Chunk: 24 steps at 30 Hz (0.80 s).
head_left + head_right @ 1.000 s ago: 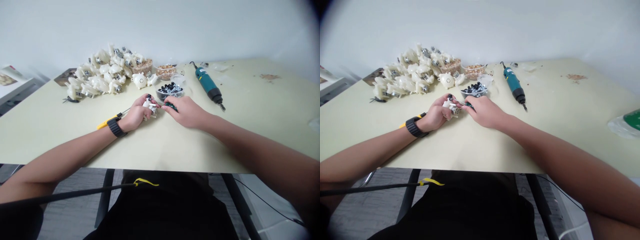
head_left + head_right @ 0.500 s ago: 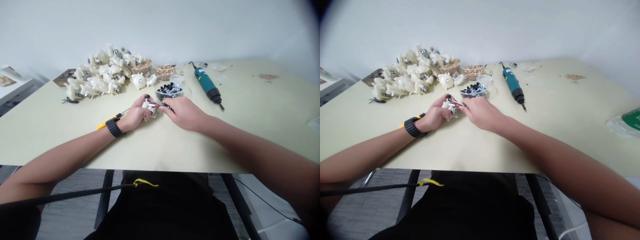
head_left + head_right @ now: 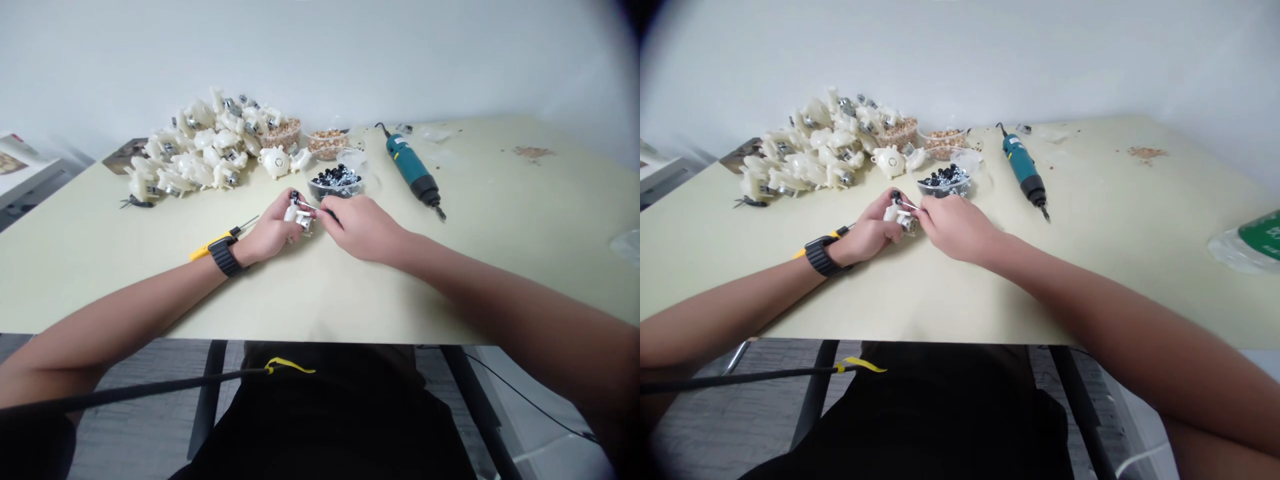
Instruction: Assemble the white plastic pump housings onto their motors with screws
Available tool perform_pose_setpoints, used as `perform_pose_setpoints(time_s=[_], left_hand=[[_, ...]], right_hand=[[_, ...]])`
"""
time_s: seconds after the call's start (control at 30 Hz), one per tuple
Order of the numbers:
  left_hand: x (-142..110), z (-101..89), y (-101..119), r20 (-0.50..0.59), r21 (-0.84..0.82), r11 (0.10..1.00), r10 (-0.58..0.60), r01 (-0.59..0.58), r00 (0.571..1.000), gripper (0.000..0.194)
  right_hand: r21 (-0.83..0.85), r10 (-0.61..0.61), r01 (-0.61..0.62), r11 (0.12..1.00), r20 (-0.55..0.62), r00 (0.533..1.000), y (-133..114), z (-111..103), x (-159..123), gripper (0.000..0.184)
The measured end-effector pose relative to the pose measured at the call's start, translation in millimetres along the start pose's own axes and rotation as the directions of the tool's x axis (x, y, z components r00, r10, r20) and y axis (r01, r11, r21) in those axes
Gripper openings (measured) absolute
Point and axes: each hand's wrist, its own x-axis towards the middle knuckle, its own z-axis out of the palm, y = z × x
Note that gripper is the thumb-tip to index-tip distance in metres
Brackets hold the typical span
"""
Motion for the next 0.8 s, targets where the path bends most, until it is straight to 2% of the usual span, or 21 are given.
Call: perform_pose_setpoints(time_s=[0.07,0.13,0.27,0.33,0.4,0.43,0.53,0.6,0.63,0.7,0.8], left_hand=[[-2,2.4,3,0.007,0.021,1.0,0.002,-0.002,1.0,0.048],[-4,3.6,6,0.003,0.078,0.997,0.011,-0.012,1.0,0.047],[-6,4.8,7,-0.004,0.167,0.985,0.036,-0.035,0.999,0.044],[-7,5.4,7,-0.002,0.179,0.983,0.034,-0.033,0.999,0.044],[-7,5.8,7,-0.011,0.187,0.982,0.031,-0.028,0.999,0.044],[-6,5.8,7,-0.017,0.192,0.981,0.034,-0.031,0.999,0.044],[-6,5.3,8,-0.008,0.203,0.977,0.065,-0.062,0.998,0.044],[-5,5.1,8,0.005,0.202,0.977,0.075,-0.074,0.997,0.044],[-5,5.1,9,0.007,0.195,0.978,0.07,-0.07,0.998,0.044],[-4,5.2,9,0.006,0.168,0.985,0.048,-0.048,0.999,0.044],[-4,5.4,9,0.013,0.111,0.994,0.014,-0.015,1.0,0.046]], right_hand=[[-0.154,-0.007,0.003,0.988,-0.021,1.0,-2,3,1,0.039],[-0.194,-0.004,-0.003,0.981,-0.037,0.999,-4,5,2,0.041],[0.042,-0.028,0.029,0.999,-0.021,0.999,-3,5,6,0.041],[0.184,0.006,-0.009,0.983,0.016,1.0,-1,3,8,0.045],[0.354,0.087,-0.117,0.928,0.102,0.991,0,1,9,0.047],[0.44,0.127,-0.196,0.876,0.182,0.975,1,0,9,0.046],[0.564,0.176,-0.434,0.703,0.454,0.874,4,-7,9,0.038],[0.569,0.172,-0.497,0.655,0.528,0.831,5,-12,10,0.037],[0.58,0.17,-0.495,0.647,0.524,0.835,5,-14,10,0.036],[0.605,0.154,-0.444,0.661,0.469,0.87,6,-16,11,0.033],[0.541,0.11,-0.254,0.802,0.284,0.953,5,-14,11,0.028]])
